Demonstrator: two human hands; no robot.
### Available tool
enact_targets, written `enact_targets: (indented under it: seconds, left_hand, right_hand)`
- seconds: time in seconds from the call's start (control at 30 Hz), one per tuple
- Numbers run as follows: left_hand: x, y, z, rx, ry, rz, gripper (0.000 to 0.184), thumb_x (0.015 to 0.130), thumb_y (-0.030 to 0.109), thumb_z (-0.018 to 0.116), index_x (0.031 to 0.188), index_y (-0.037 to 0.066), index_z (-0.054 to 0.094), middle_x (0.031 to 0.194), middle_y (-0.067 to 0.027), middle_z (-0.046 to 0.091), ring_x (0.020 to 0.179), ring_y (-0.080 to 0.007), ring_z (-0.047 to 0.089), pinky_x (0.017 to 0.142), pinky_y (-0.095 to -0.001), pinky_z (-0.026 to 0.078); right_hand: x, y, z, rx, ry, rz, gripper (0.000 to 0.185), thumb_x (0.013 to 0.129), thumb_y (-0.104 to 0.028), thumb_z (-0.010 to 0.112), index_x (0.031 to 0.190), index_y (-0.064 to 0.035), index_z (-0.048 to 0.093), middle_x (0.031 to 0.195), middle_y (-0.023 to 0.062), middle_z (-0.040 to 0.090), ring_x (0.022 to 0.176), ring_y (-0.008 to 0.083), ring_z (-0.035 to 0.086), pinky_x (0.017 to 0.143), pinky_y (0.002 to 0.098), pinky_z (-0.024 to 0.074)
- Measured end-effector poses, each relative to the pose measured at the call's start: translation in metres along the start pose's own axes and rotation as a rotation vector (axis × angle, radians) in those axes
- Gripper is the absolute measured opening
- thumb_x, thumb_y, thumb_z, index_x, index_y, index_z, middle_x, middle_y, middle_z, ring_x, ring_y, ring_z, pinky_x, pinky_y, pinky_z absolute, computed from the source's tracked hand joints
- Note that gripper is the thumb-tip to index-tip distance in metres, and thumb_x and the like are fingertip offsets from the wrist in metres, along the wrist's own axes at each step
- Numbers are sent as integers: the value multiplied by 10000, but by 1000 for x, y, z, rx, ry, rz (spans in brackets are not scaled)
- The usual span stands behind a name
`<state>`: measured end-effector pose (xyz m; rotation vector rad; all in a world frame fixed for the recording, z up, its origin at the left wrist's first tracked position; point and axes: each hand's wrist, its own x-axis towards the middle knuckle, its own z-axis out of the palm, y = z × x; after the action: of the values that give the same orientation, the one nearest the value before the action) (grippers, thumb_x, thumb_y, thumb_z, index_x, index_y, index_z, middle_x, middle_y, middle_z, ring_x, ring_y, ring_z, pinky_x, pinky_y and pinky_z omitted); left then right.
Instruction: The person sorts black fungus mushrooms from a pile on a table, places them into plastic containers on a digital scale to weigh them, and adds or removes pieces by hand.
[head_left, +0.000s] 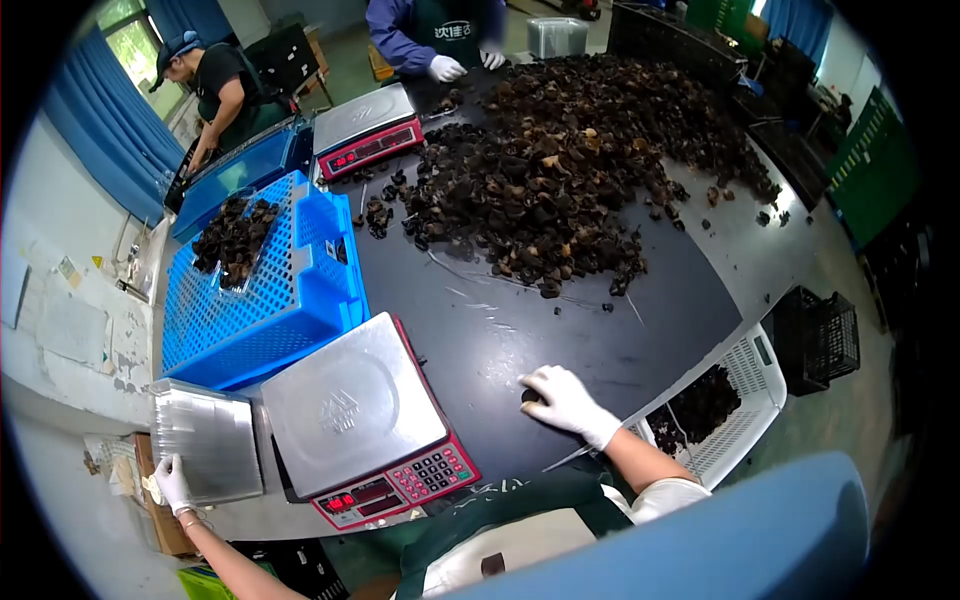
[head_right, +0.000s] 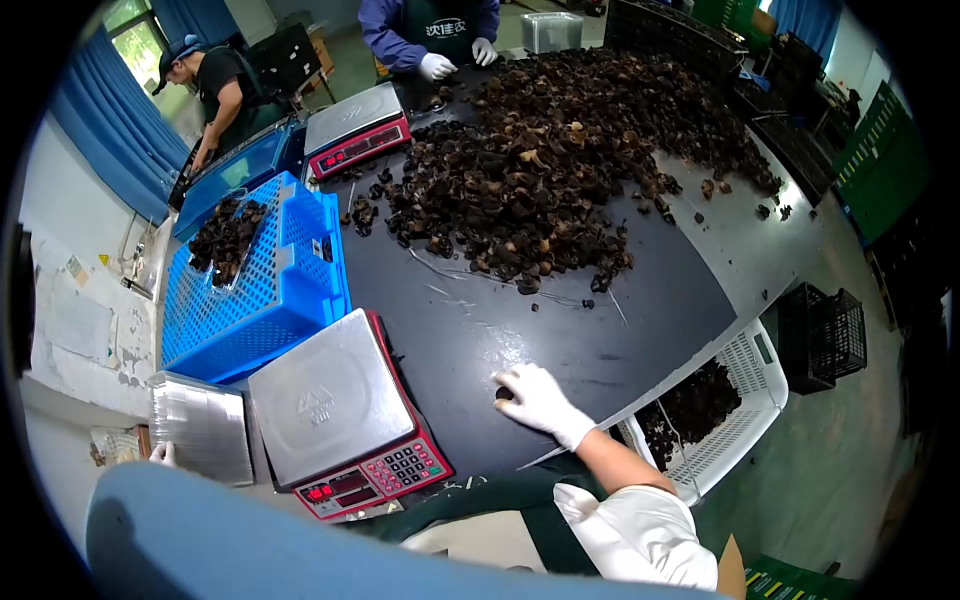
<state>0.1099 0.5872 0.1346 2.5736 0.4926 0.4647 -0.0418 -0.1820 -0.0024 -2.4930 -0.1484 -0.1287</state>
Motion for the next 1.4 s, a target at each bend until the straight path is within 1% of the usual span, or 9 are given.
enact_targets:
  seconds: [0.17,0.27,0.37,0.63,0.7,0.87,0.97,1.17,1.4]
  left_hand:
    - [-8,18,0,-200,-3,93,187,932,143,637,859,-28,652,672,35,558,639,-78,442,595,-258,384]
    - [3,-3,17,-159,93,159,207,962,134,586,868,-44,632,747,-15,600,705,-96,465,665,-278,418]
    - [-6,5,22,-4,159,226,208,960,147,599,966,-49,667,846,-93,682,769,-144,570,751,-307,478]
    - [5,5,15,-258,-6,312,166,885,110,663,859,-52,687,750,-19,645,685,-114,549,661,-283,467]
    - [35,-21,24,-254,-35,43,182,882,97,645,772,-47,640,686,36,566,633,-74,457,583,-286,402]
    - [-31,59,20,165,450,256,234,989,142,480,901,-56,568,890,-219,595,790,-342,545,788,-413,447]
    - [-59,93,39,140,646,502,229,1011,135,455,907,-26,579,948,-214,583,862,-383,546,826,-452,441]
    - [-210,193,138,67,107,1183,70,877,152,627,881,86,601,781,-87,582,748,-319,573,695,-444,439]
    - [-270,218,174,-59,-9,1045,126,797,104,683,896,107,605,819,-94,575,781,-320,570,708,-437,445]
  right_hand:
    - [4,24,46,243,240,-32,148,873,-88,632,999,-35,690,840,89,663,733,281,628,707,376,517]
    - [23,22,24,1038,76,554,221,979,-120,522,1100,-10,670,833,5,628,725,83,560,657,252,481]
    - [28,22,13,1500,41,627,240,1011,-102,482,1156,2,642,925,49,652,729,112,606,668,228,516]
    - [30,5,34,1587,-89,585,247,1001,-126,506,1177,-17,641,976,57,645,786,129,610,705,253,524]
    - [28,-2,35,1612,-125,585,254,1005,-135,504,1188,-21,639,987,52,641,795,126,606,706,252,525]
    - [31,-10,39,1729,-166,571,263,1013,-137,502,1210,-9,619,982,62,632,779,122,601,656,235,526]
    - [45,-41,23,1535,-102,516,254,997,-100,506,1201,-11,627,987,45,637,740,95,572,622,199,484]
    - [80,-136,10,1034,129,-116,232,905,8,559,1111,-18,663,1046,72,668,989,144,620,886,281,493]
    - [101,-165,72,320,181,-682,325,812,-112,642,1135,-71,634,1150,143,610,1070,346,592,916,470,467]
